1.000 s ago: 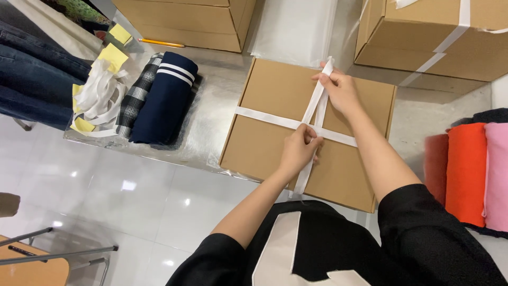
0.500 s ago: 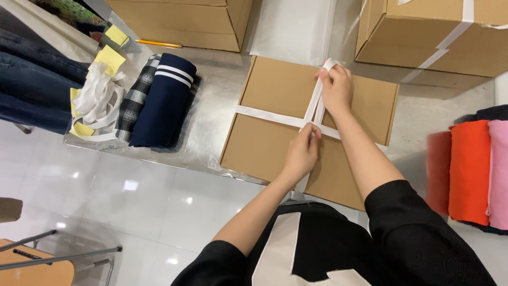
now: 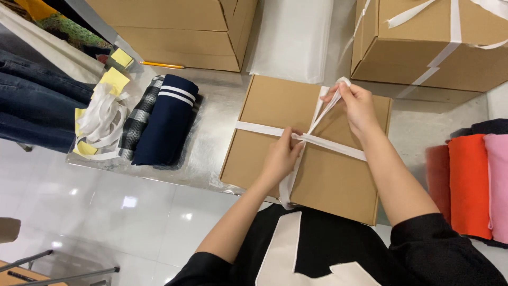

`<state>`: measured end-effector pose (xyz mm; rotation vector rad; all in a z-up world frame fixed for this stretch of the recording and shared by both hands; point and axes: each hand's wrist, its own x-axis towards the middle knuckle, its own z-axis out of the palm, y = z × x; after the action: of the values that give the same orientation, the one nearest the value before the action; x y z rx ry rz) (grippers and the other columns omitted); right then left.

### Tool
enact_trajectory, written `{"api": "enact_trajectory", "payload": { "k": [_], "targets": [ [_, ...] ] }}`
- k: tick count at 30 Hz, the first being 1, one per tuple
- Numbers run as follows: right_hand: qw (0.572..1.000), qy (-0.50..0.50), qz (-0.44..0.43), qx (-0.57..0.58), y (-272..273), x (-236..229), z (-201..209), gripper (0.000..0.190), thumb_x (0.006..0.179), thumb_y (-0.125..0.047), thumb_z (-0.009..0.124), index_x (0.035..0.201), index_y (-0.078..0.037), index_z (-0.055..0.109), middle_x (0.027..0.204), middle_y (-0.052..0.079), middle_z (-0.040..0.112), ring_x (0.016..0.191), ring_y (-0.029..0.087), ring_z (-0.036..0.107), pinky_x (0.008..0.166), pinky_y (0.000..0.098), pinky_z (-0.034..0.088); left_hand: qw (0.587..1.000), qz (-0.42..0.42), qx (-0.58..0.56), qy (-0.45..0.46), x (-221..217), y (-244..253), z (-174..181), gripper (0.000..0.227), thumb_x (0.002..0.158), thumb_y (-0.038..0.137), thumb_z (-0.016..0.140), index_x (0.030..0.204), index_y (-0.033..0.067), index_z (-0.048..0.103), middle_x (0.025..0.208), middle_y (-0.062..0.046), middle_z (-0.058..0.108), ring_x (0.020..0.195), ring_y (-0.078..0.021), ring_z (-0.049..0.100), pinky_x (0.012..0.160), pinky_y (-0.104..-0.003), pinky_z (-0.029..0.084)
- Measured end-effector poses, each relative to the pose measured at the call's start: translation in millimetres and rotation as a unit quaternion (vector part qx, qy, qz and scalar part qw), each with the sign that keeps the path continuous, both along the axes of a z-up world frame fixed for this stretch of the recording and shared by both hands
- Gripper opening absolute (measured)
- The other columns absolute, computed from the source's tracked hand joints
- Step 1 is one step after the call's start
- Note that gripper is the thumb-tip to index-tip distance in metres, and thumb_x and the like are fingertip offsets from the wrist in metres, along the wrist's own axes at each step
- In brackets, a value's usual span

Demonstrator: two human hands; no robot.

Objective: The person ties a white ribbon around a cardboard box, forming a bow on top. They then pick up a yellow sticky note and a pencil, place the note on the box, and write on it.

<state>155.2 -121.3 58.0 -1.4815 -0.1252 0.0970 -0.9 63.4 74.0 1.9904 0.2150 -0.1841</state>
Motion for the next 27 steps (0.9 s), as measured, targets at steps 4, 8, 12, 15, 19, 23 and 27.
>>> {"api": "enact_trajectory", "payload": {
  "k": [4,8,12,15,19,23,27],
  "targets": [
    [0.989,0.098,0.023,0.109,-37,1,-12,0.018,0.116,-0.020,0.058,0.109,-0.007,0.068,0.101,0.007,0.078,0.088,0.020,0.082,0.087,0.0337,0.068,0.996,-0.047,0.072,-0.014,24,23,-27,0.044,0.100,0.021,0.069,0.140,0.0378,0.061,0.083,-0.007,0.074,0.093,-0.0348,0.077,0.084,-0.048,0.061],
    [0.993,0.091,0.073,0.031,-66,-31,-10,0.027,0.118,-0.024,0.057,0.107,-0.004,0.071,0.079,0.008,0.070,0.080,0.019,0.079,0.083,0.0291,0.064,0.978,-0.105,0.142,-0.111,28,32,-32,0.027,0.097,0.012,0.070,0.119,0.0241,0.079,0.108,-0.016,0.080,0.111,-0.0437,0.074,0.094,-0.052,0.062],
    [0.992,0.086,0.070,-0.052,-72,-65,-15,0.028,0.117,-0.020,0.055,0.105,-0.002,0.074,0.068,0.013,0.067,0.074,0.024,0.076,0.082,0.0297,0.058,0.916,-0.204,0.300,-0.173,22,43,-25,0.032,0.102,0.014,0.062,0.119,0.0345,0.079,0.102,-0.008,0.073,0.093,-0.0392,0.078,0.084,-0.051,0.065],
    [0.994,0.083,0.043,-0.061,-82,-72,-55,0.026,0.116,-0.017,0.057,0.104,-0.001,0.074,0.061,0.012,0.062,0.068,0.026,0.073,0.076,0.0312,0.058,0.843,-0.255,0.399,-0.256,26,48,-50,0.035,0.102,0.019,0.061,0.131,0.0368,0.071,0.113,0.000,0.066,0.072,-0.0338,0.079,0.066,-0.046,0.067],
    [0.992,0.095,-0.014,-0.085,-75,-108,-40,0.027,0.116,-0.018,0.059,0.103,0.000,0.074,0.055,0.007,0.056,0.057,0.021,0.067,0.066,0.0269,0.054,0.791,-0.272,0.436,-0.332,29,43,-70,0.033,0.102,0.017,0.062,0.132,0.0280,0.073,0.111,0.002,0.061,0.066,-0.0272,0.078,0.055,-0.041,0.064],
    [0.974,0.118,-0.101,-0.166,-69,-157,1,0.017,0.111,-0.016,0.064,0.116,-0.001,0.072,0.052,0.013,0.055,0.038,0.021,0.057,0.043,0.0291,0.045,0.783,-0.295,0.426,-0.346,33,43,-75,0.034,0.100,0.014,0.063,0.131,0.0204,0.074,0.113,-0.002,0.065,0.064,-0.0305,0.078,0.051,-0.042,0.062],
    [0.912,0.201,-0.202,-0.297,-78,-193,20,0.038,0.106,-0.029,0.067,0.139,-0.010,0.066,0.071,0.009,0.069,0.041,0.017,0.039,0.038,0.0318,0.031,0.781,-0.346,0.431,-0.291,49,41,-104,0.048,0.091,0.007,0.062,0.139,0.0128,0.063,0.137,-0.014,0.057,0.051,-0.0373,0.070,0.040,-0.050,0.053]
  ]
}}
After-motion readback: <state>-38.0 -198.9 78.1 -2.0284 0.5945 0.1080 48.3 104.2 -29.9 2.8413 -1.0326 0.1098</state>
